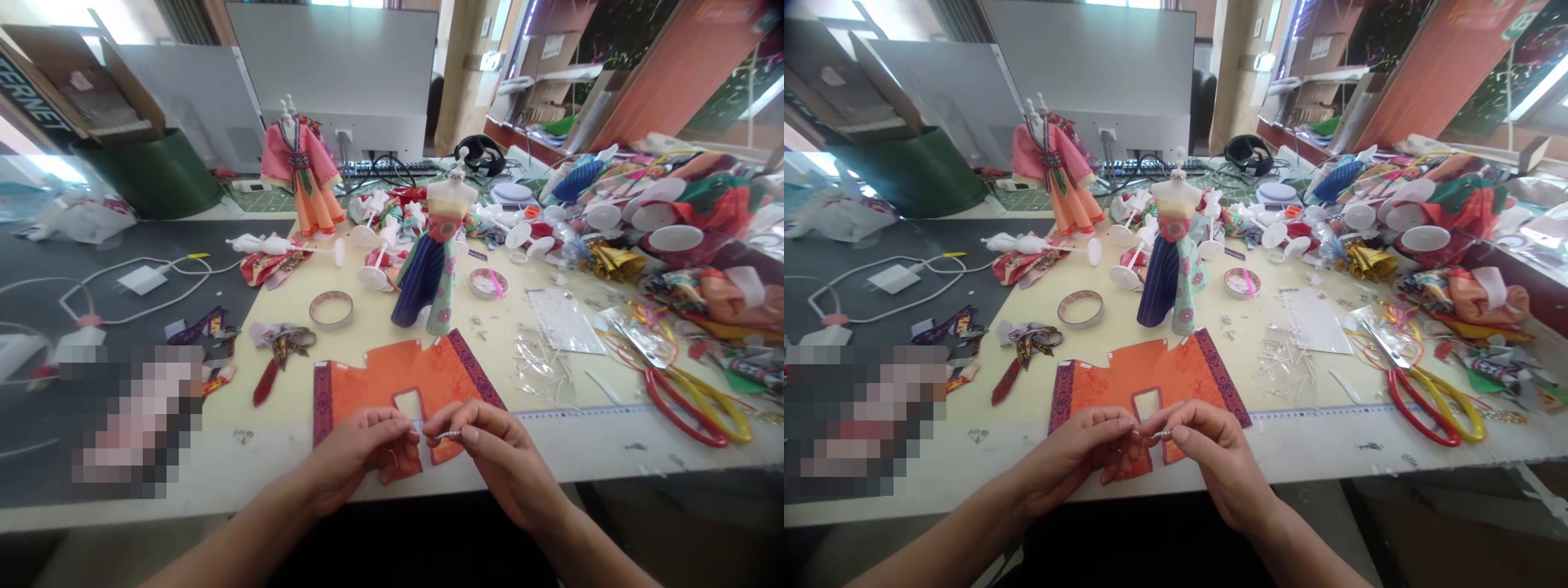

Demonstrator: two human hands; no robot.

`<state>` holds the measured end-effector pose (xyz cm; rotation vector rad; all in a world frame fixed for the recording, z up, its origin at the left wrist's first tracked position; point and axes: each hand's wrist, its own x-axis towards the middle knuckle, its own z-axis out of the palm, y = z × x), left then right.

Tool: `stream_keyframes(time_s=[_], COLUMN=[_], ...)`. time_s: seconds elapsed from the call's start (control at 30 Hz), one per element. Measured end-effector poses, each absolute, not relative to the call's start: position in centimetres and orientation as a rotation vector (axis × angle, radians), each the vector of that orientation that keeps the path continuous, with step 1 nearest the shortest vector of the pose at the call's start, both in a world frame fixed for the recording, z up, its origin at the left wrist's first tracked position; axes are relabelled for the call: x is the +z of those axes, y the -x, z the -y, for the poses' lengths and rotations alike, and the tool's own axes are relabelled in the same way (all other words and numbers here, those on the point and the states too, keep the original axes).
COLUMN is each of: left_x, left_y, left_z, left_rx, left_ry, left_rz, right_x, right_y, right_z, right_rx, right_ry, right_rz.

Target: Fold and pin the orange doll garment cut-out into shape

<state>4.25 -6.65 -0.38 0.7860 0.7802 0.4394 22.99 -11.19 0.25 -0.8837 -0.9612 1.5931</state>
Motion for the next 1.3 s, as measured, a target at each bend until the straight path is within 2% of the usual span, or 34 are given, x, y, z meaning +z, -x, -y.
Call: stream_keyframes(time_s=[0.3,0.43,0.6,0.77,1.03,1.17,1.3], left_x=[-0.5,-0.4,0.6,1.8,1.4,1.1,1.0], left_y=[-4.2,-3.8,-2.7,-2.2,-2.7,-2.8,-2.9], left_z=[6.8,6.5,5.3,4.1,3.2,2.9,2.5], left_rx=[0.435,0.457,0.473,0.335,0.235,0.188,0.119], left_ry=[-0.805,-0.912,-1.348,-1.87,-2.353,-2.477,-2.565], left_rz=[-0.817,-0.883,-1.047,-1.115,-1.058,-1.038,-1.013], right_x=[0.0,-0.2,0.2,-0.3,-1.7,-1.7,-1.7], right_y=[-22.9,-23.2,-23.2,-22.4,-21.7,-21.6,-21.7], right_z=[11.4,11.6,11.9,12.4,12.9,12.9,13.2], right_rx=[1.587,1.445,1.109,1.098,0.962,1.074,1.442], right_ry=[0.893,1.015,1.249,1.384,1.48,1.496,1.468], right_rz=[0.976,1.111,1.47,1.657,1.813,1.725,1.427])
